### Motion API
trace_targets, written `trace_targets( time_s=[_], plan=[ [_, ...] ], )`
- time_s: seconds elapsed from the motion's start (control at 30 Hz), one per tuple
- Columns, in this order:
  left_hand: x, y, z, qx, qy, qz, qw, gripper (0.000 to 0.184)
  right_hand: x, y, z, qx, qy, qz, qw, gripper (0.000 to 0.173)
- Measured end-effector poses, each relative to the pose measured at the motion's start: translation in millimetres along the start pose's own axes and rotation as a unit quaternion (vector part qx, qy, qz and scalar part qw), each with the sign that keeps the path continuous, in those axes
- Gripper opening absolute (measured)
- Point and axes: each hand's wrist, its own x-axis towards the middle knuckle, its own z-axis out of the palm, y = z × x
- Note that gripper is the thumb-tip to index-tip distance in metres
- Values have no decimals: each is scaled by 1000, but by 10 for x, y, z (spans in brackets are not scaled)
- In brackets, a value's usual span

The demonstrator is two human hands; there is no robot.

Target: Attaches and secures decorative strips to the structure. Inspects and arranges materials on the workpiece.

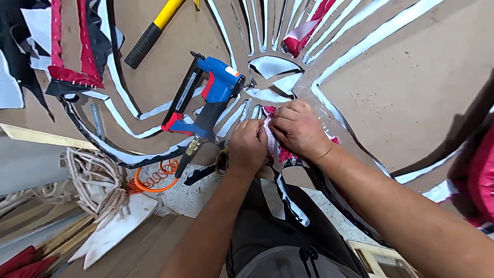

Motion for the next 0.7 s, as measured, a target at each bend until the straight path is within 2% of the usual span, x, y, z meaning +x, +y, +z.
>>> trace_targets(
  time_s=[0.2, 0.27, 0.37, 0.43, 0.5, 0.6, 0.67, 0.7],
  plan=[
    [-3, -2, -31, -9, -13, 4, 1000, 12, 77, -115, 83, -23, 26, 131, 991, 24],
    [0, -3, -32, -17, -5, 12, 1000, 12, 62, -114, 74, -21, 19, 108, 994, 23],
    [1, -12, -56, -22, 0, 19, 1000, 12, 2, -39, 38, -9, 2, -3, 1000, 21],
    [13, -17, -85, -22, -4, 15, 1000, 12, -9, 0, 18, -9, 4, -26, 1000, 20],
    [25, -23, -113, -22, -9, 11, 1000, 12, -1, -14, 19, -20, 13, 19, 1000, 22],
    [41, -31, -147, -12, -13, -1, 1000, 13, 67, -92, 63, -29, 23, 131, 991, 23],
    [55, -32, -162, -15, -10, -5, 1000, 12, 79, -121, 80, -29, 18, 137, 990, 23],
    [62, -33, -172, -17, -9, -7, 1000, 12, 71, -116, 81, -27, 13, 111, 993, 23]
  ],
)
